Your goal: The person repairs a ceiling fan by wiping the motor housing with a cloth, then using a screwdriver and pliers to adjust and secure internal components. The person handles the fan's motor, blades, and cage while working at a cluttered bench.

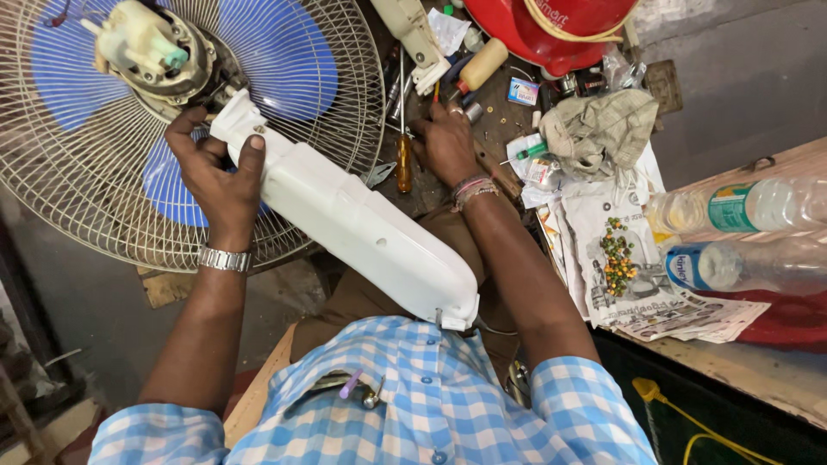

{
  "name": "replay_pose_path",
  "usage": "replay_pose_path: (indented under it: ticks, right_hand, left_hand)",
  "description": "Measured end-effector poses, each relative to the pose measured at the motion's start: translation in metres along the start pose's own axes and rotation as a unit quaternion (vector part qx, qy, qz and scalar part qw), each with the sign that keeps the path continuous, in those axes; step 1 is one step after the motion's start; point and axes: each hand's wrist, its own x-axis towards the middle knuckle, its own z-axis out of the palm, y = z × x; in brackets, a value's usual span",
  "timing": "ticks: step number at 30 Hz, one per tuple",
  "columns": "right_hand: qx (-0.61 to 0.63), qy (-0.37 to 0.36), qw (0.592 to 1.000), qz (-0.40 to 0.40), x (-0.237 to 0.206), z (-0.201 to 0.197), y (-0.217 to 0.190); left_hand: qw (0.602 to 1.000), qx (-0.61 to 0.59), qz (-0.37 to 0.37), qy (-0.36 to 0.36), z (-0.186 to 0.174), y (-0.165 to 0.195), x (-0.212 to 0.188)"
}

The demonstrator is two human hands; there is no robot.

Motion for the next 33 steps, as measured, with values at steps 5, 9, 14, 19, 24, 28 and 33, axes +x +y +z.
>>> replay_pose_path:
  ticks: [5,9,14,19,24,28,33]
  right_hand:
    - [-0.018,0.025,0.999,0.012,-0.005,0.003,0.002]
    - [0.023,0.056,0.996,0.06,-0.007,0.003,0.009]
    - [0.143,0.171,0.973,0.051,-0.009,-0.004,0.017]
    - [0.235,0.16,0.951,0.119,-0.008,-0.015,0.013]
    - [0.273,0.203,0.935,0.095,-0.008,-0.024,0.008]
    - [0.213,0.232,0.947,0.068,-0.008,-0.027,0.006]
    - [0.123,0.252,0.96,0.018,-0.009,-0.03,0.004]
  left_hand:
    - [1.0,0.007,-0.007,-0.004,-0.001,0.002,-0.003]
    - [1.0,-0.019,-0.02,-0.005,-0.002,0.002,-0.004]
    - [1.0,0.019,-0.002,0.0,-0.003,0.002,-0.003]
    - [1.0,-0.015,-0.022,-0.006,-0.003,0.003,-0.003]
    - [1.0,-0.003,-0.026,-0.003,-0.003,0.004,-0.002]
    - [1.0,-0.008,-0.025,-0.005,-0.004,0.004,-0.002]
    - [1.0,-0.015,-0.01,-0.009,-0.003,0.002,-0.002]
